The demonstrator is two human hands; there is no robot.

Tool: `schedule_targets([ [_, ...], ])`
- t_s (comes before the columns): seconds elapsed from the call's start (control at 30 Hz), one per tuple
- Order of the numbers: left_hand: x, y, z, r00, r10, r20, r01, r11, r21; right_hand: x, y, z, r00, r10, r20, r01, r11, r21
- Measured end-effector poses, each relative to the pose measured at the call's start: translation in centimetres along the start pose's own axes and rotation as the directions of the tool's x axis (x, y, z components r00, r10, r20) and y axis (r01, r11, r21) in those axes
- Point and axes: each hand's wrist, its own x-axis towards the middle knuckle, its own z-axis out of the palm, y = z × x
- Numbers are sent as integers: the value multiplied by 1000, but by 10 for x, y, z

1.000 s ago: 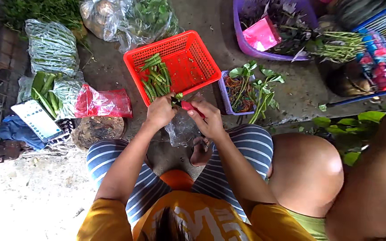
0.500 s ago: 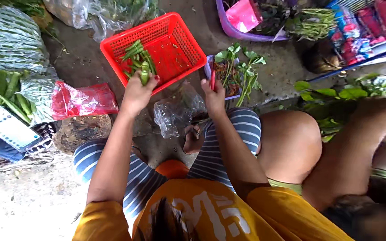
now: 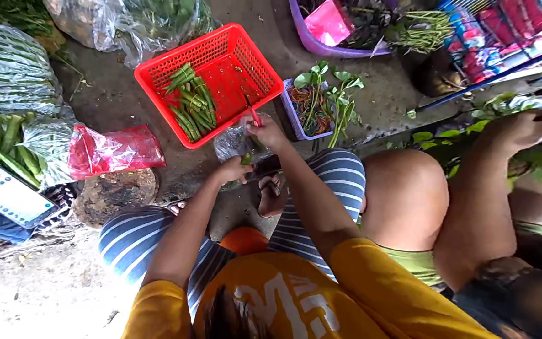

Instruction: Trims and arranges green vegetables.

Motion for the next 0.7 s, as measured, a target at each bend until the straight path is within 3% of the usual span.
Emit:
schedule_targets([
  [0.07,15,-15,-2,991,-78,-105,72,995,-65,4,9,-1,995,74,-72,-82,990,-118],
  [0.13,17,-18,-7,976,-121,-178,115,992,-44,5,26,3,975,170,-145,-208,925,-319],
  [0.2,20,-16,-12,963,-145,-226,152,988,17,6,39,12,951,236,-199,-298,868,-398],
  [0.33,36,-22,-20,957,-129,-259,162,981,107,10,61,24,928,286,-239,-364,834,-414],
  [0.47,42,-20,-24,953,-112,-283,123,992,22,4,60,24,936,279,-212,-347,831,-435],
  [0.6,46,-16,-21,932,-186,-312,104,960,-261,-19,55,25,949,264,-170,-308,885,-350],
  [0.7,41,-9,-18,927,-233,-295,74,883,-464,-42,51,23,974,170,-152,-192,972,-139],
])
